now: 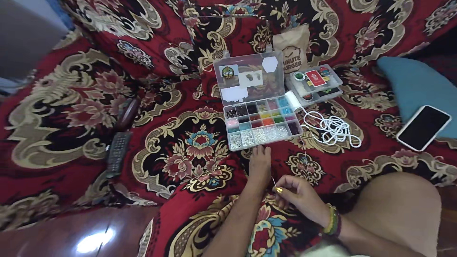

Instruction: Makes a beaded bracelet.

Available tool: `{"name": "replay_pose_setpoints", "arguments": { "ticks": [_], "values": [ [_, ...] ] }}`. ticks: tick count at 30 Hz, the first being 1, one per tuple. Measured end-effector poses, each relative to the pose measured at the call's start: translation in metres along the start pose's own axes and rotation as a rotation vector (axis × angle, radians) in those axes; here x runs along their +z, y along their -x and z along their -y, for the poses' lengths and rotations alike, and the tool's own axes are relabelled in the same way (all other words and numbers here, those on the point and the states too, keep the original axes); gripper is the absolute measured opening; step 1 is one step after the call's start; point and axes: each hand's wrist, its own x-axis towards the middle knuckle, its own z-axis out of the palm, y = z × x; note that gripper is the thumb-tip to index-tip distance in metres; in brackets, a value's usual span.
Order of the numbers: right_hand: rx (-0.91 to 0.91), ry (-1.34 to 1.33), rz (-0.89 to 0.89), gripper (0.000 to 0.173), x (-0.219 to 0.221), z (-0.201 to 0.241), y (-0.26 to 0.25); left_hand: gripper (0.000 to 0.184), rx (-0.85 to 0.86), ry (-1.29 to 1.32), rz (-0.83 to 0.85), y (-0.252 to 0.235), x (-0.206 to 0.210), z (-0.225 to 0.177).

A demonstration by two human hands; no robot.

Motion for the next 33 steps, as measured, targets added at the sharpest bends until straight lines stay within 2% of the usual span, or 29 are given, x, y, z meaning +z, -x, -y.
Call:
{"name": "replay_pose_setpoints", "arguments": {
  "ticks": [3, 5, 7, 9, 11, 16, 18, 20, 21, 26, 33],
  "values": [
    [0.018, 0.007, 0.004, 0.011, 0.0, 0.0, 0.0, 0.053, -0.045, -0.039, 0.083, -0.001, 0.002, -0.005],
    [0.012, 0.012, 0.002, 0.011, 0.0, 0.001, 0.001, 0.058, -0.001, -0.029, 0.075, 0.0, 0.004, -0.005],
    [0.007, 0.01, -0.009, 0.011, 0.0, 0.0, 0.001, 0.071, 0.076, 0.008, 0.044, 0.001, 0.007, -0.003],
    [0.008, 0.009, -0.018, 0.011, 0.001, 0.0, 0.001, 0.076, 0.109, 0.0, 0.08, 0.0, 0.007, -0.003],
    [0.013, 0.017, -0.018, 0.01, 0.002, 0.0, 0.001, 0.07, 0.095, -0.029, 0.151, -0.002, 0.005, -0.006],
    [0.013, 0.03, -0.02, 0.01, 0.003, 0.001, 0.002, 0.041, 0.124, -0.099, 0.298, -0.004, 0.0, -0.014],
    [-0.012, 0.015, -0.029, 0.011, 0.002, 0.0, 0.003, 0.029, 0.194, -0.041, 0.236, -0.002, -0.004, -0.014],
    [-0.029, 0.018, -0.034, 0.011, 0.002, -0.001, 0.003, 0.021, 0.302, 0.007, 0.077, -0.001, 0.002, -0.009],
    [-0.028, 0.023, -0.035, 0.012, 0.002, -0.002, 0.003, 0.023, 0.314, -0.004, 0.041, -0.002, 0.007, -0.007],
    [0.0, 0.038, -0.035, 0.012, 0.004, -0.002, -0.001, 0.031, 0.132, -0.076, 0.24, -0.009, 0.012, -0.013],
    [-0.003, 0.034, -0.057, 0.012, 0.005, 0.0, 0.002, 0.057, 0.146, -0.132, 0.24, -0.007, 0.012, -0.02]
  ]
}}
